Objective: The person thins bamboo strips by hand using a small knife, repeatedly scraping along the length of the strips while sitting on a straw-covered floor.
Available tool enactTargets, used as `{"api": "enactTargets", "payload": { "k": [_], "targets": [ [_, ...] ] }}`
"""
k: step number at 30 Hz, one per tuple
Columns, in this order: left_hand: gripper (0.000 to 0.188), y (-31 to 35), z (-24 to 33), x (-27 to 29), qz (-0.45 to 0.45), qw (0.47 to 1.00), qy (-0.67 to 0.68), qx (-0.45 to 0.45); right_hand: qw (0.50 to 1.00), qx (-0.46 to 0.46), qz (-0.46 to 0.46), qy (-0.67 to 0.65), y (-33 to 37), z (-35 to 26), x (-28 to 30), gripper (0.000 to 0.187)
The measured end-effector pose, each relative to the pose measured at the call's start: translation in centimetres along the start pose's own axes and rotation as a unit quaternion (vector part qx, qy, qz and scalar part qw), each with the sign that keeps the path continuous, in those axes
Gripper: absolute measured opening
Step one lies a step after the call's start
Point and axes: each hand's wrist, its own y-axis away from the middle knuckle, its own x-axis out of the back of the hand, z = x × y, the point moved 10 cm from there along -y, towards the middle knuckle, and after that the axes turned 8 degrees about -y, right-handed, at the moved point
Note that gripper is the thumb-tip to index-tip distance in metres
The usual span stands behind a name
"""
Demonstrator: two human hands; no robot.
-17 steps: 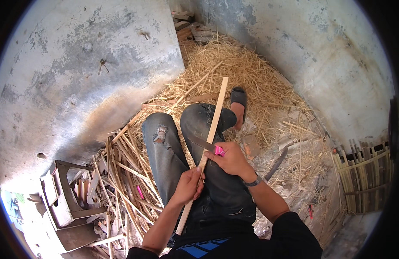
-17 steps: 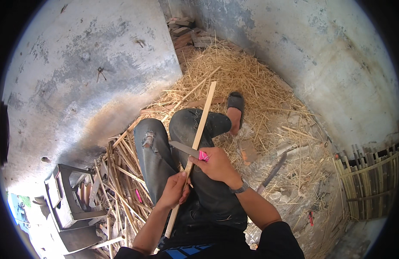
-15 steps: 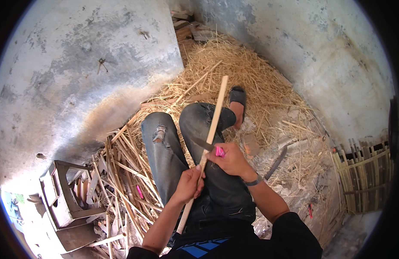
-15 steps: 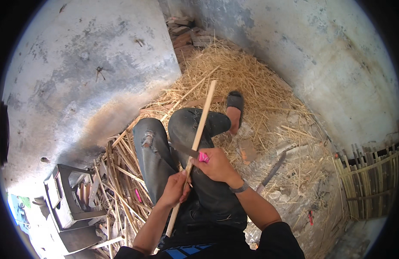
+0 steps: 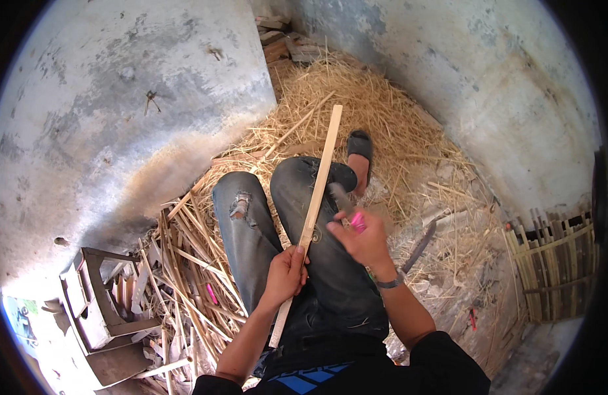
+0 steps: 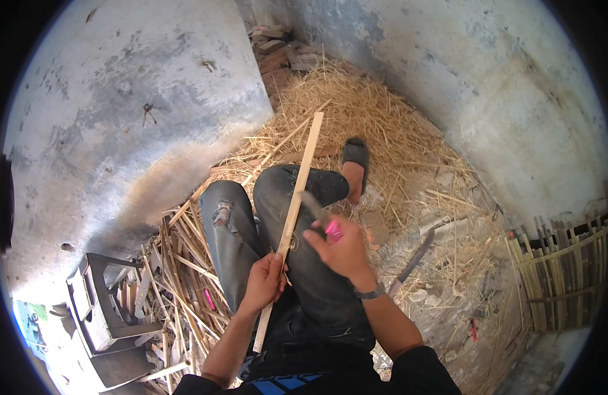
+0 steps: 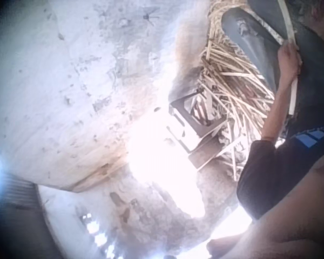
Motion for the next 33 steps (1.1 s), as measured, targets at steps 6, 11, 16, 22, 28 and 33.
{"api": "enactTargets", "payload": {
  "k": [6, 11, 16, 22, 28, 33],
  "targets": [
    [0.042, 0.1, 0.0, 0.2, 0.014, 1.0, -0.021, 0.001, 0.994, 0.004, -0.066, 0.085, -0.2, -0.2, -3.6, 0.026],
    [0.043, -0.2, -0.5, 0.1, -0.007, 1.0, 0.009, 0.0, 0.987, -0.017, -0.154, 0.049, 0.3, -0.8, -4.7, 0.027],
    [0.043, -0.5, -1.2, -0.1, -0.044, 0.995, 0.083, 0.019, 0.944, -0.104, -0.3, -0.092, 3.6, -1.4, -5.7, 0.026],
    [0.043, 1.8, -2.2, -1.0, -0.196, 0.923, 0.309, 0.114, 0.988, -0.011, -0.134, 0.07, 0.1, -2.2, -2.0, 0.034],
    [0.04, 5.2, -3.6, 0.6, -0.089, 0.983, 0.124, 0.098, 0.969, 0.086, -0.077, 0.22, -3.7, -1.2, -3.3, 0.051],
    [0.037, 7.5, -3.1, 1.5, -0.038, 0.995, -0.026, 0.09, 0.948, 0.174, -0.012, 0.267, -10.5, -1.2, -1.6, 0.052]
  ]
}}
